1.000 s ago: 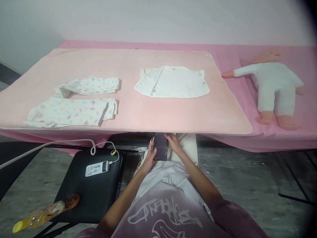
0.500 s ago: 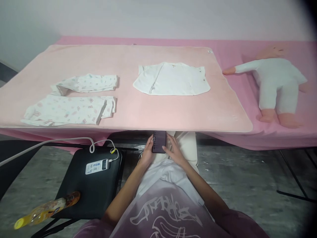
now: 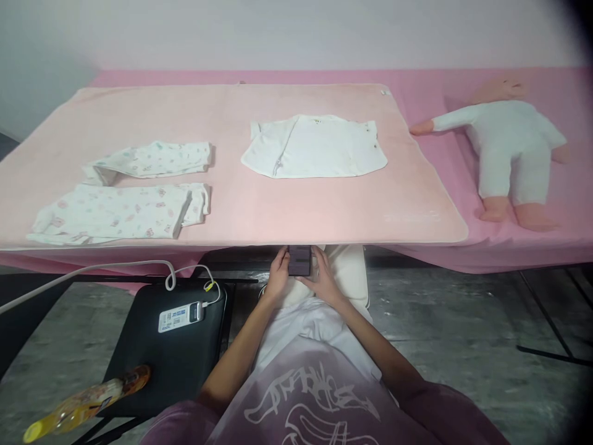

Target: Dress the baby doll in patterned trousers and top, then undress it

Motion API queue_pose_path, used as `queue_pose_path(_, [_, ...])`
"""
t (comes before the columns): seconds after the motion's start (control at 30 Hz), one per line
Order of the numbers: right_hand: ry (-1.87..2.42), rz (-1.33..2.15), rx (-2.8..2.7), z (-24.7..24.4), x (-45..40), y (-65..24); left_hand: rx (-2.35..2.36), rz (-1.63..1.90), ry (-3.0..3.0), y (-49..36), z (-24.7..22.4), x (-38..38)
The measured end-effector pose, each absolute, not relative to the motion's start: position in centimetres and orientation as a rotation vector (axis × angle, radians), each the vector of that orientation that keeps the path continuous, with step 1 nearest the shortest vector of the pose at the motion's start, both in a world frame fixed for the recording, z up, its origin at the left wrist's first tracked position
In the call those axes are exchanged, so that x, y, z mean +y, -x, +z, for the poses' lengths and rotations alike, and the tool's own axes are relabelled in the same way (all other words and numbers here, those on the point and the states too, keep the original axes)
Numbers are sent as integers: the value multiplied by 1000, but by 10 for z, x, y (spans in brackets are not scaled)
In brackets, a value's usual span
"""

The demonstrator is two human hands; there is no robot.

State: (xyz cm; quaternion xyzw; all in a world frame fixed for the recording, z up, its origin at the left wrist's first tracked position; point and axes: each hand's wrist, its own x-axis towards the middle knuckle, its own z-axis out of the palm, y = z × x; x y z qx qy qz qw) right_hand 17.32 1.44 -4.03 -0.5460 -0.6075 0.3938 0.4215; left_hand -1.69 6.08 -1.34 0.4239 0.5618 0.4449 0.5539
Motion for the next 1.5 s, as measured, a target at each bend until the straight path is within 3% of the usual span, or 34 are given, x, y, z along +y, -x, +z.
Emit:
queue_pose_path(1.13, [1376,1041,-1223,-43,22,-177,1419,990,-1273,23,-42,71])
queue_pose_path(1.5, [1422,908,-1285,-36,23,-171,1361,1025,-1291,27,-45,61])
